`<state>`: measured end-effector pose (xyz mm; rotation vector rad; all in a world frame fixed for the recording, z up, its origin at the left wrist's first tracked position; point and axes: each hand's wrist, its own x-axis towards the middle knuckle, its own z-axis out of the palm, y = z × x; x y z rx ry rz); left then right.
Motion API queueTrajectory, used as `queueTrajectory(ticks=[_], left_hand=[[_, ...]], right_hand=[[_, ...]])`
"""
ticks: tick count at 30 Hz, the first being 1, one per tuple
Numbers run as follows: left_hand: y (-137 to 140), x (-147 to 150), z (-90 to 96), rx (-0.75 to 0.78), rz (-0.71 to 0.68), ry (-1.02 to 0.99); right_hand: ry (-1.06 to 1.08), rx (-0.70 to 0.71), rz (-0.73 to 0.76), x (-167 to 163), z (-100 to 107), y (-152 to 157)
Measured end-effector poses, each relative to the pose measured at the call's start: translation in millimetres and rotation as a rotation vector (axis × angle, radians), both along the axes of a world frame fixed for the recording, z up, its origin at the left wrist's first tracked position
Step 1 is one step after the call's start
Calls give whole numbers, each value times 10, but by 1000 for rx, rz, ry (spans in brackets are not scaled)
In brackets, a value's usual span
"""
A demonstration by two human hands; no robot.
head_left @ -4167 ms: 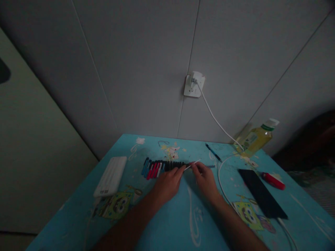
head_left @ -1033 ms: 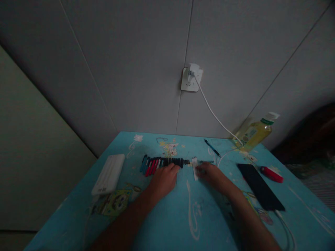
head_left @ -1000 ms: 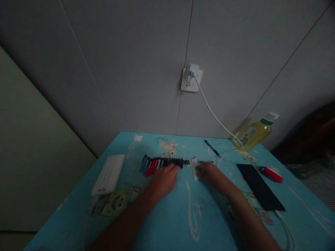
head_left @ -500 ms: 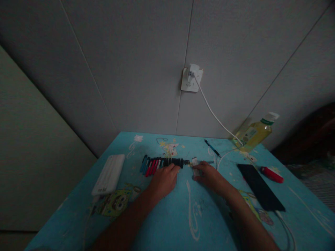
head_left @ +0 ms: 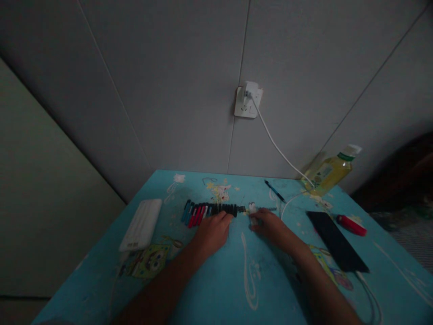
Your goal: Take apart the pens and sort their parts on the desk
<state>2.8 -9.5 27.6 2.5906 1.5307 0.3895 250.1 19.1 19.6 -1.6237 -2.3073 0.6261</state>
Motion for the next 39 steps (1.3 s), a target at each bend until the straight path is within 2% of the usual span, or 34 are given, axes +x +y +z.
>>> queueTrajectory(ticks=[17, 22, 25, 29, 34, 39], left_hand=[[-8, 5, 2, -12, -4, -1], [-5, 10, -13, 13, 2, -59], [3, 24, -44, 15, -7, -157], [14, 52, -130, -19, -77, -256], [20, 52, -214, -20, -179, -273], [17, 44, -204, -20, -192, -272]], right_hand=[[21, -11, -1, -13, 41, -25], [56, 41, 6, -30, 106, -42], [169, 114, 4, -134, 195, -83], [331, 153, 91, -382, 256, -203], [393, 177, 93, -593, 165, -297], [409, 172, 78, -598, 105, -276]])
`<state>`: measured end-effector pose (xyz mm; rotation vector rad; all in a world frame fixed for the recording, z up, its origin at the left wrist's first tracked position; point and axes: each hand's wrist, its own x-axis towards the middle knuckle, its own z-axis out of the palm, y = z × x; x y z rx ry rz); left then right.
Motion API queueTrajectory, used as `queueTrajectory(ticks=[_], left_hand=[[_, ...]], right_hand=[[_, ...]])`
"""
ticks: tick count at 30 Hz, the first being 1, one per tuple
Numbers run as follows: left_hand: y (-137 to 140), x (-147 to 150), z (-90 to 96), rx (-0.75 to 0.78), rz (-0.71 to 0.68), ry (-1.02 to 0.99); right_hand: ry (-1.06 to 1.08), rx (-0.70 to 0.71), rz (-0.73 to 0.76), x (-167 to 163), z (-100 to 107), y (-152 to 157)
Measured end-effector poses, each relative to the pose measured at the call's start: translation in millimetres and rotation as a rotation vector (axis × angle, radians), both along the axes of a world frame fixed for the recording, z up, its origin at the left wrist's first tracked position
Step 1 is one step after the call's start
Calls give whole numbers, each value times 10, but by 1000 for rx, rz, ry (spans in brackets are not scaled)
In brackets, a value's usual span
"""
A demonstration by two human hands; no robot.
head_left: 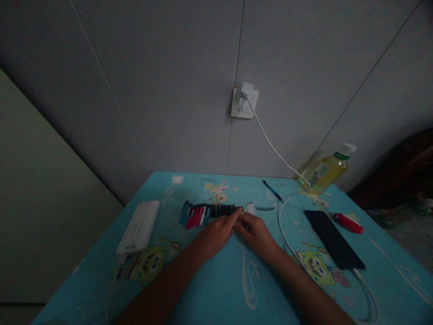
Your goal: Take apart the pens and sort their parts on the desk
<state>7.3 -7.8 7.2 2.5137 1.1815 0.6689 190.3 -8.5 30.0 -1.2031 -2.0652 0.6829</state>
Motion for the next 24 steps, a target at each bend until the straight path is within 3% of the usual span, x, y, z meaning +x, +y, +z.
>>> queueTrajectory(ticks=[5, 13, 19, 24], left_hand=[[-13, 17, 70, 58, 33, -3], [48, -61, 147, 117, 200, -103], [74, -45, 119, 212, 202, -296], [83, -38, 109, 201, 205, -522]], right_hand=[[43, -52, 8, 30, -10, 31], [182, -94, -146, 88, -21, 77], [258, -182, -10, 63, -30, 70], [350, -397, 131, 32, -19, 16]])
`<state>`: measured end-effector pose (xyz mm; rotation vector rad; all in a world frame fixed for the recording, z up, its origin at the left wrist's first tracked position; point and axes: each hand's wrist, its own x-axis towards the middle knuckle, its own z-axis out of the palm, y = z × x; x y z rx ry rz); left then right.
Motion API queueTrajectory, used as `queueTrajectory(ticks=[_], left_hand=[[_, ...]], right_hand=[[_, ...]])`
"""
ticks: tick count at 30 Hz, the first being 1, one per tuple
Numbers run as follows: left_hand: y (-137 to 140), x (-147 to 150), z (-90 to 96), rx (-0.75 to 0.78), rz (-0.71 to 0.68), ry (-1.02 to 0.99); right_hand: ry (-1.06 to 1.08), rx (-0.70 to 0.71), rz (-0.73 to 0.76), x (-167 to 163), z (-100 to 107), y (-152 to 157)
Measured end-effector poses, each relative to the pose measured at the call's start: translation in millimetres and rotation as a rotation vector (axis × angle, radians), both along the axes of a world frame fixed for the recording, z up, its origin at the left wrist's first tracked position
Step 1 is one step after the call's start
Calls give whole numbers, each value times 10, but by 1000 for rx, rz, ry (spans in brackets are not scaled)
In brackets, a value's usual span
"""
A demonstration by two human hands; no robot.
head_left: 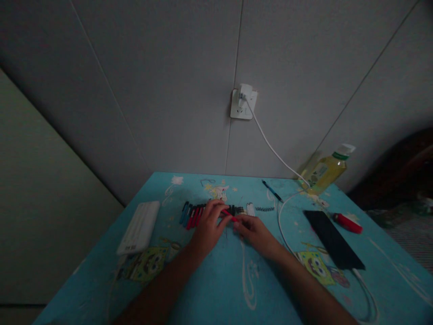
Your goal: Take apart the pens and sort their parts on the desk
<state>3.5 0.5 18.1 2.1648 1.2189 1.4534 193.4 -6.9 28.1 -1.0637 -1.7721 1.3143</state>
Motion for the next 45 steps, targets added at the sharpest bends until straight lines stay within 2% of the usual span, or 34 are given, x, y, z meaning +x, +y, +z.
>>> queueTrajectory(ticks=[6, 15, 21, 27, 31, 37, 40, 43, 45], left_hand=[[-32, 21, 21, -7, -76, -176], [-30, 17, -6, 14, -46, -230], [-14, 3, 19, 27, 9, -264], [36, -50, 39, -11, 140, -309], [48, -61, 37, -40, 157, -323], [30, -54, 73, 12, 194, -273], [-4, -57, 101, 88, 188, -186], [-81, -43, 111, 203, 61, -4], [-142, -23, 104, 274, -72, 142]], right_hand=[[138, -153, 124, -50, 44, -53], [185, -205, 119, -55, 27, -25], [151, -194, 45, -45, -26, -7], [141, -147, -139, -37, -71, 44], [158, -144, -229, 0, -89, 85], [259, -135, -247, 7, -87, 100], [260, -98, -289, 14, -102, 108], [177, 27, -372, 37, -80, 197], [21, 166, -420, 45, -43, 336]])
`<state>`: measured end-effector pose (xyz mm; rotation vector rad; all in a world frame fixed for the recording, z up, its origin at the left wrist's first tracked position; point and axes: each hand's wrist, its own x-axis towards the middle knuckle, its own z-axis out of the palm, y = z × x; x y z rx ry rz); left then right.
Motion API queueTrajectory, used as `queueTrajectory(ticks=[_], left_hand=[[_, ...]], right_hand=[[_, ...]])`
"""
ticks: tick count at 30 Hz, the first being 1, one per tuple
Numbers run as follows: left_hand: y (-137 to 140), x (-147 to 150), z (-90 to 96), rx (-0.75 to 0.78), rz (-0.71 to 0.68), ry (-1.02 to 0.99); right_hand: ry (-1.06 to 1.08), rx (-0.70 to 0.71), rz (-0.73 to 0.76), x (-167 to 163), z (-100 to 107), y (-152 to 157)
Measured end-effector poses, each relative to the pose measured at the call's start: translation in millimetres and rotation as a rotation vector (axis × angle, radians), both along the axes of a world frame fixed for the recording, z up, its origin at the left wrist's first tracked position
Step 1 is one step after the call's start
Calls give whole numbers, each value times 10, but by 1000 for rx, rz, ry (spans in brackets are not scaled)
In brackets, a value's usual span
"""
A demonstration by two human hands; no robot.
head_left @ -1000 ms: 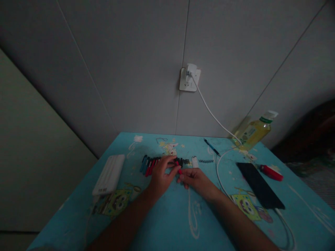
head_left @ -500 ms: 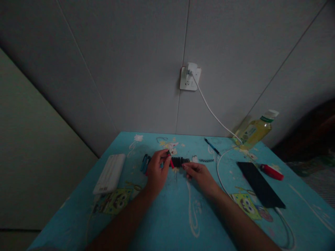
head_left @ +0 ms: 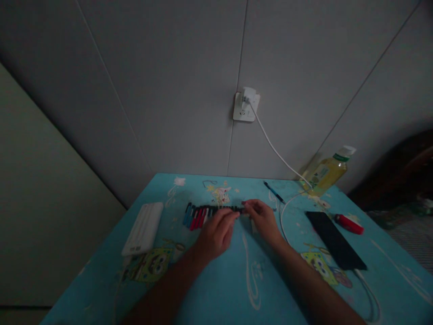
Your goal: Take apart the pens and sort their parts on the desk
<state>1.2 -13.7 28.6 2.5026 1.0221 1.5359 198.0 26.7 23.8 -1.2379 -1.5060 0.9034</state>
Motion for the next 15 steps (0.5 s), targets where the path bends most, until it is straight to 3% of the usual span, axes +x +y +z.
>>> queueTrajectory(ticks=[4, 9, 15], left_hand=[[-73, 34, -14, 72, -96, 187], [-70, 34, 14, 86, -61, 261], [-70, 56, 42, 102, -64, 307]], right_hand=[[-335, 105, -58, -63, 31, 419], [-484, 103, -21, -247, -78, 846], [-592, 101, 6, -349, -182, 1009]])
